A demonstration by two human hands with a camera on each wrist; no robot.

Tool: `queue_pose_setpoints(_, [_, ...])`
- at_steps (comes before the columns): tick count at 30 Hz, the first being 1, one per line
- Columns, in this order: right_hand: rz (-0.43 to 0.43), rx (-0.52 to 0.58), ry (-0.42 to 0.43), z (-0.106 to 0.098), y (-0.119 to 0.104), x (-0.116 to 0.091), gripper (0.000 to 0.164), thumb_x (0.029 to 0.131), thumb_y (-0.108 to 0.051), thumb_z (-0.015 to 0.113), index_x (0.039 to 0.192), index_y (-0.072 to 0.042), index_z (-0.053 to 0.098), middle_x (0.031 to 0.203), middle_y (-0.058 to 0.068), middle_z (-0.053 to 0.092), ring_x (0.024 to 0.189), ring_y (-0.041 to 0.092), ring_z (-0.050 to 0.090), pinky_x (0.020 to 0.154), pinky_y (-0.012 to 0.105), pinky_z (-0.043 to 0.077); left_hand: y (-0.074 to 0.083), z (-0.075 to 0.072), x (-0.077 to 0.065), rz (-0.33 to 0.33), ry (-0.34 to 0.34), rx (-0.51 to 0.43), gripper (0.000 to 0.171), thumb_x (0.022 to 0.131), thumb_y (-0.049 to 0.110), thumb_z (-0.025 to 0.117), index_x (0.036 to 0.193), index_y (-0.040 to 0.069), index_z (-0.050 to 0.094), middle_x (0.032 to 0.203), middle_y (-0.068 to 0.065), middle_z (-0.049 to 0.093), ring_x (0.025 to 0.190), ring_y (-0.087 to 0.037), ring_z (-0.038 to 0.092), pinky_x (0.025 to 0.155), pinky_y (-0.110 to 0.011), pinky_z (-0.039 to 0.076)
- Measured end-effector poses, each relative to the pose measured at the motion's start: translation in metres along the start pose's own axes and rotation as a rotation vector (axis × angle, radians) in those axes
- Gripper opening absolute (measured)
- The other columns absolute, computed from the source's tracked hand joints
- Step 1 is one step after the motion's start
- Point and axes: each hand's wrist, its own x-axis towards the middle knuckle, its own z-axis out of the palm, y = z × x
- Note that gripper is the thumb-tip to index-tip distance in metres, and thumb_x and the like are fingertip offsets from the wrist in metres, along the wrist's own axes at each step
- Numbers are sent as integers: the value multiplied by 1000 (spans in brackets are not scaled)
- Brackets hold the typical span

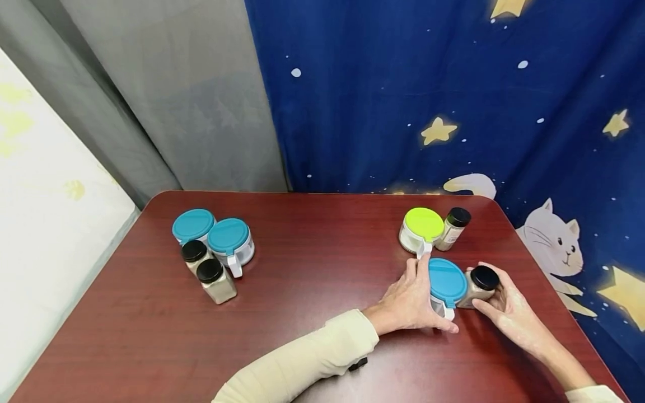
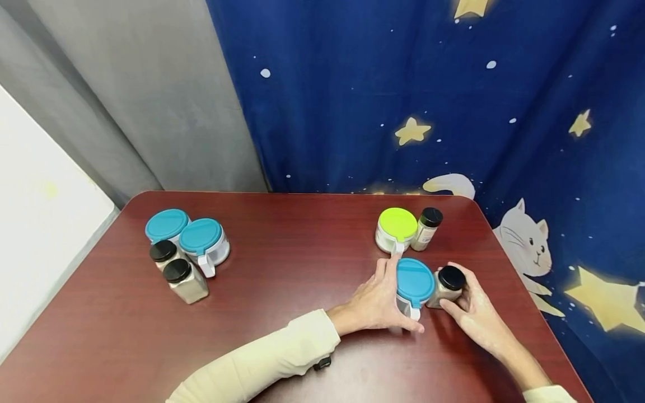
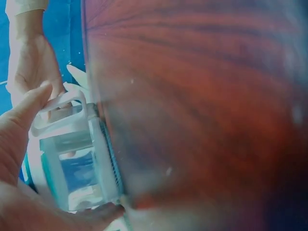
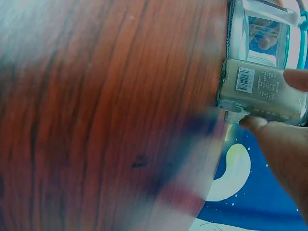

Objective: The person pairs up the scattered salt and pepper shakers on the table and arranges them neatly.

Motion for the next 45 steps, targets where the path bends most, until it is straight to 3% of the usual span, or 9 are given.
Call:
queue_pose_setpoints(4, [-16,25,3,-5,-6,2,93,74,39,46,154,-2,23,150,-5,47,136,1,40,103,11,33,-3,-11,-3,38,21,12,145,53,77,86,162,19,9,143,-2,39,116,-14,54,89,-25,51])
queue_pose_setpoints(9, [-42,16,51,-13,-21,2,80,77,38,44,150,10,27,152,4,46,142,8,35,108,14,28,-8,-26,-8,105,26,-19,129,65,78,79,162,21,16,145,1,41,120,-13,52,90,-28,51])
queue_pose_setpoints(13, [-44,-83,118,-18,-35,8,65,82,35,47,144,14,40,150,5,51,140,9,41,107,15,33,-11,-37,-12,134,15,-45,113,76,74,73,162,23,20,145,3,44,123,-10,50,89,-30,51])
queue_pose_setpoints(16, [-6,-207,166,-18,-47,13,58,88,29,50,143,10,47,148,3,53,138,8,44,103,14,37,-14,-43,-16,135,17,-79,101,84,71,67,161,21,26,145,4,47,124,-9,49,92,-32,51])
queue_pose_setpoints(20, [23,-245,193,-14,-60,15,52,93,23,52,143,9,48,148,7,54,137,9,45,102,15,38,-19,-49,-21,124,9,-129,90,91,73,54,159,19,32,145,6,49,125,-8,49,96,-34,49])
queue_pose_setpoints(25, [-28,-143,199,-3,-73,15,48,92,25,50,140,15,47,147,17,53,137,13,47,102,16,40,-26,-59,-30,110,-3,-180,86,94,73,48,159,20,33,149,6,46,132,-8,45,102,-37,46])
queue_pose_setpoints(32, [-193,92,144,11,-85,15,49,87,32,46,136,24,43,144,30,49,136,24,49,102,22,41,-30,-82,-45,112,13,-180,83,95,73,48,158,21,34,151,5,45,136,-9,43,106,-40,43])
queue_pose_setpoints(40, [-205,-5,109,31,-91,8,49,86,33,50,134,22,47,140,31,52,134,24,52,104,25,40,-32,-105,-76,106,26,-268,79,95,71,51,157,24,36,153,12,42,137,-6,42,107,-44,42])
queue_pose_setpoints(45, [-168,44,80,48,-91,1,51,88,32,49,137,19,47,140,28,54,134,23,51,104,25,40,-34,-111,-90,116,5,-269,78,96,70,50,156,24,37,153,11,42,136,-7,44,106,-43,43])
